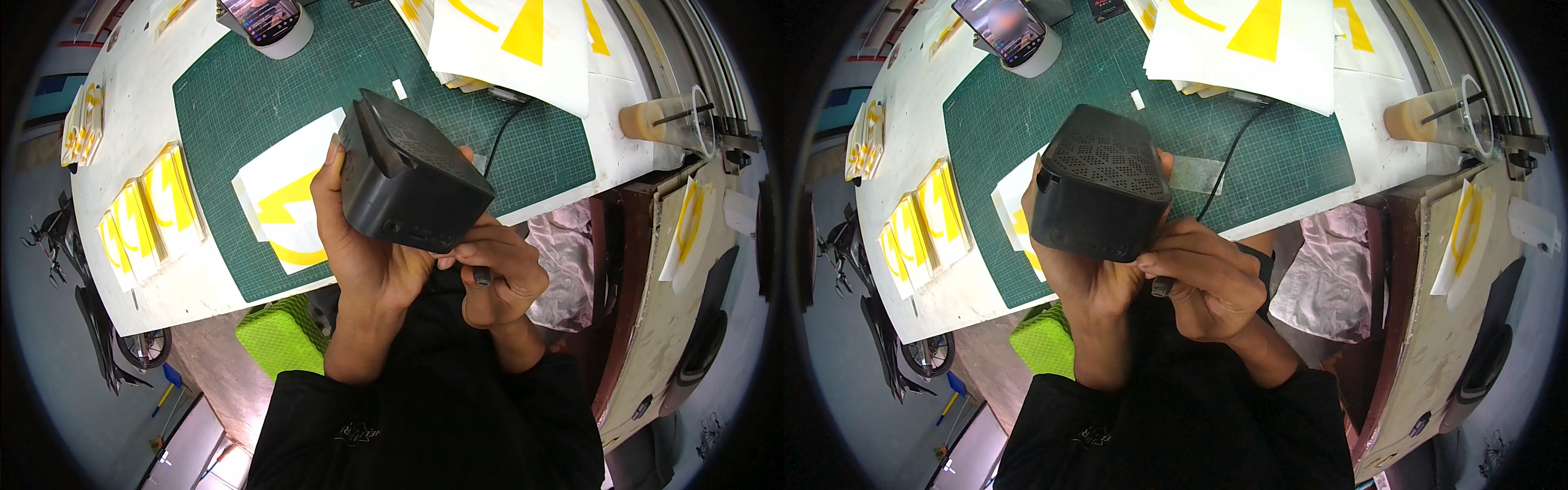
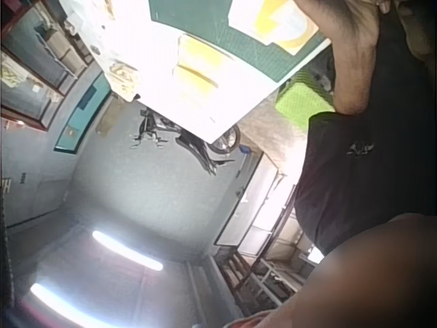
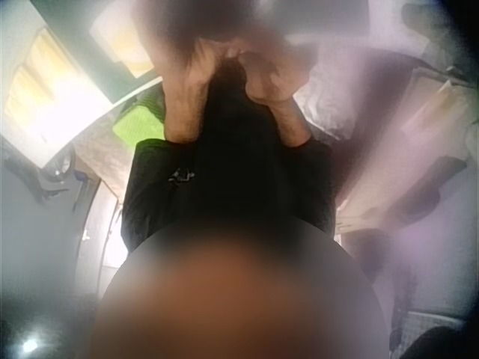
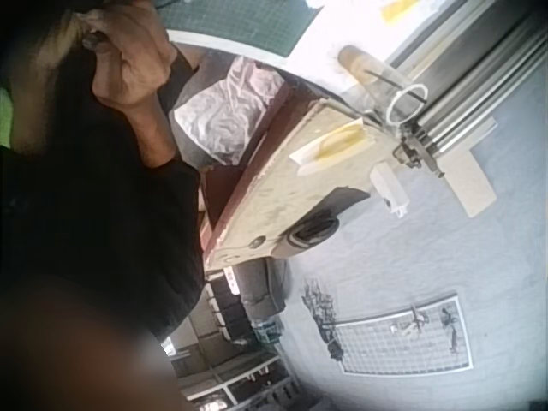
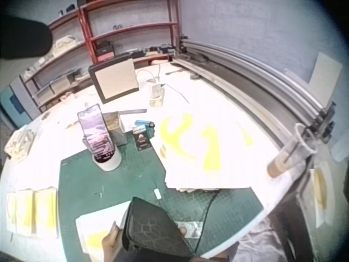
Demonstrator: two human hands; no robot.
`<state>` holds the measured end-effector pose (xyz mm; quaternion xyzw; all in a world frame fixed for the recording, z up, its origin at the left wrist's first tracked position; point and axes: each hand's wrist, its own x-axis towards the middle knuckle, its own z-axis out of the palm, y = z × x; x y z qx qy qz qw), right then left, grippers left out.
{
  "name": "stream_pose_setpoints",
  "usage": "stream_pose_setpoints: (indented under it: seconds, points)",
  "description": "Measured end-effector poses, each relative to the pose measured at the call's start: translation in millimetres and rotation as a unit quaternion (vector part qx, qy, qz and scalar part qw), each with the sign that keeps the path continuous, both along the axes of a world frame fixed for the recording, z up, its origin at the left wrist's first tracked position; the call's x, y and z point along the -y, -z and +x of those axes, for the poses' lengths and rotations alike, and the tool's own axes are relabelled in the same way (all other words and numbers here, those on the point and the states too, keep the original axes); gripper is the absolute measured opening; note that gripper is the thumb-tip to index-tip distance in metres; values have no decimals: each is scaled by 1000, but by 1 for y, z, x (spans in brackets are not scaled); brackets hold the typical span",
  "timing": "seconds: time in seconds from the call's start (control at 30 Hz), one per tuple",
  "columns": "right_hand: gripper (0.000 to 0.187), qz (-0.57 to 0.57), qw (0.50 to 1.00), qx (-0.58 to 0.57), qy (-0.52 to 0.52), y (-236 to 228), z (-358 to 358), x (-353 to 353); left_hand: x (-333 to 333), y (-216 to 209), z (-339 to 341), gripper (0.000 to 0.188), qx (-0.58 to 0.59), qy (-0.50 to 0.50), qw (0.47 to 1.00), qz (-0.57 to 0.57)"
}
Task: The person assembles a small black electronic device by inserting a cable into its port and pressing buttons on its face. They repeatedly connect and disconnect the cable while checking the device's display. A smartphone is visible on the table, but the person does not interact with it.
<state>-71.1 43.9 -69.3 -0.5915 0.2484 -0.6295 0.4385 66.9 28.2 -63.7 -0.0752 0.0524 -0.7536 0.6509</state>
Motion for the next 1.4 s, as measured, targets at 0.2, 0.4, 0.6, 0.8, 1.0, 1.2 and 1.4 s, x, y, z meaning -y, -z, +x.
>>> stream_pose_setpoints:
  seconds: [0.2, 0.4, 0.6, 0.8, 1.0, 1.2, 1.4]
  points:
    - [12, -2, 1000, -5, 2, -4, 1, 2, 0, 0, -1, 66, -5, 12, 1000, -2]
    - [13, 4, 1000, -17, 4, -6, -1, 3, 1, -6, -2, 65, 1, 19, 1000, 12]
    - [17, 23, 997, -64, 36, -3, -5, -3, 3, -15, -1, 54, 143, -69, 975, 156]
    - [25, 25, 988, -90, 123, 23, -35, -12, 12, -2, 23, 106, 874, -167, 453, 52]
    - [11, 124, 979, -120, 108, 17, -33, -18, 9, 27, 34, 101, 844, -131, 513, 88]
    - [11, 150, 965, -192, 94, 20, -38, -16, 6, 9, 53, 92, 908, -60, 407, 76]
    - [18, 170, 971, -165, 27, 9, -16, -11, 2, 13, 62, 79, 926, -94, 364, 35]
